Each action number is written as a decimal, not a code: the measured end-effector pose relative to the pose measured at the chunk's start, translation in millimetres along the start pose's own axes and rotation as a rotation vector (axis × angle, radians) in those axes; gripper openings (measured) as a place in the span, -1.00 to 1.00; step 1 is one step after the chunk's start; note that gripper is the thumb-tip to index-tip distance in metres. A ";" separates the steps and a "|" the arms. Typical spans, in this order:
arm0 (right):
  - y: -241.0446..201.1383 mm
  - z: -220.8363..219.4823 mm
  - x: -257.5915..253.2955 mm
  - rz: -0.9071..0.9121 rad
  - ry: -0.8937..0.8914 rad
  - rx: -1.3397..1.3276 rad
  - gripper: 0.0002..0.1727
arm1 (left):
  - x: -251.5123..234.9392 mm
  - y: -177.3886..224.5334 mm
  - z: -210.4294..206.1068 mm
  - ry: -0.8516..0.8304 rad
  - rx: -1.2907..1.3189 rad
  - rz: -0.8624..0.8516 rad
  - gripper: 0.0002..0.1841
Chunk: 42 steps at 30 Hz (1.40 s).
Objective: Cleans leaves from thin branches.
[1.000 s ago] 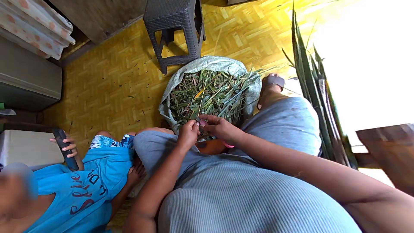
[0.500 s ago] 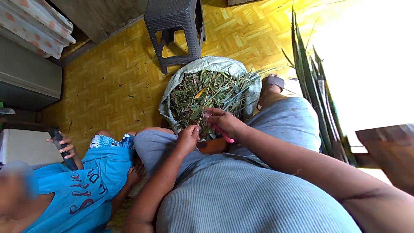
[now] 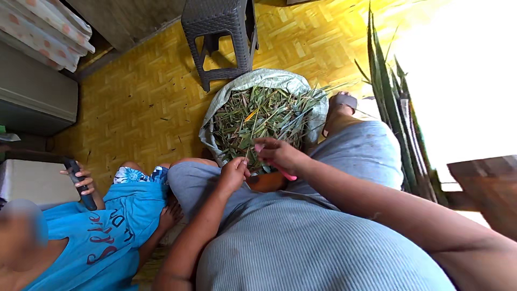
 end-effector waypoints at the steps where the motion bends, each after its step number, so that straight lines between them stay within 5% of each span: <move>1: 0.5 -8.3 4.4 -0.006 -0.038 0.023 -0.55 | -2.5 0.1 0.6 0.009 0.020 0.005 -0.64; 42: 6.9 13.0 -16.1 -0.109 0.063 -0.319 -0.59 | 47.0 -11.0 6.7 -0.112 0.054 -0.049 -0.68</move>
Point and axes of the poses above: each hand's wrist, its own x-axis away from the middle knuckle, its own z-axis out of the back of the hand, y = z × x, the point moved 7 cm from there along -x, towards the middle knuckle, and after that the axes turned 3 degrees about -z, right-handed, at the moved point
